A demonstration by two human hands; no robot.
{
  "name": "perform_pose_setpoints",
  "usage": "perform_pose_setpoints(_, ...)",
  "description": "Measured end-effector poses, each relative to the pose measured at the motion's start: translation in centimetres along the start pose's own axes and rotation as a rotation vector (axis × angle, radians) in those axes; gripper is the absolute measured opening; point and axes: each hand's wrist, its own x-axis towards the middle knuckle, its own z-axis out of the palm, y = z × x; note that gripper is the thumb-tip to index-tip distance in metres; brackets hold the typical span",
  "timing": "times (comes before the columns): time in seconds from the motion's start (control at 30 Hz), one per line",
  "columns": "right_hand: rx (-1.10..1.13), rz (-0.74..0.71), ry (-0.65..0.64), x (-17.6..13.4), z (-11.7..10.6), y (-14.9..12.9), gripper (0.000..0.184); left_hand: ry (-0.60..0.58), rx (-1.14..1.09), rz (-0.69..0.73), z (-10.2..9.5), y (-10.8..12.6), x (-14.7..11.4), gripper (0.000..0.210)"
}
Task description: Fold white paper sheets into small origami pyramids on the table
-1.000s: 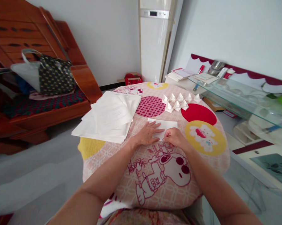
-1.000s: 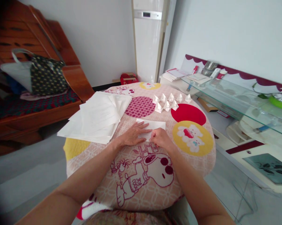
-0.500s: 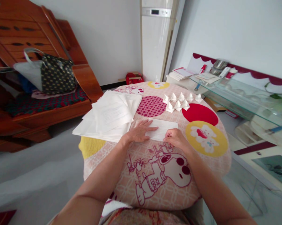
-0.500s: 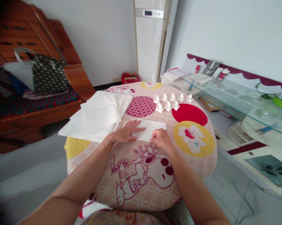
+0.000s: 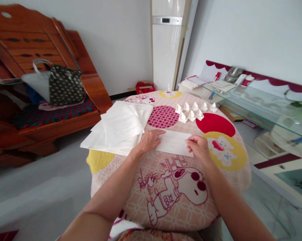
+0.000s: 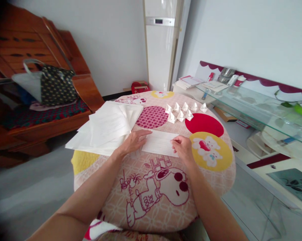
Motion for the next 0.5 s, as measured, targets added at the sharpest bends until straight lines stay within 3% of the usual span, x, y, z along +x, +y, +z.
perform_pose_setpoints(0.03,0.012,-0.012,0.123,0.4,-0.5,0.3,0.02,-0.011,-0.01,0.036,0.4,0.4,0.0,0.045)
perform_pose_setpoints(0.1,-0.028,-0.024,0.245,1.2,-1.4,1.1,0.02,-0.074,-0.007,0.107,1.1,1.1,0.1,0.047)
perform_pose_setpoints(0.2,-0.132,0.013,0.206,1.9,-1.9,2.1,0.017,-0.195,0.023,0.155,1.8,1.7,0.1,0.056)
perform_pose_setpoints(0.3,-0.219,-0.014,0.181,2.0,-1.6,2.5,0.015,-0.243,0.063,0.164,2.0,2.1,0.2,0.059)
perform_pose_setpoints(0.43,-0.447,-0.206,0.306,1.4,-0.8,2.2,0.015,-0.235,0.128,0.21,2.3,3.1,0.2,0.048)
perform_pose_setpoints(0.5,-0.565,-0.352,0.305,0.8,-0.1,1.8,0.015,-0.232,0.182,0.253,2.6,3.7,0.2,0.036)
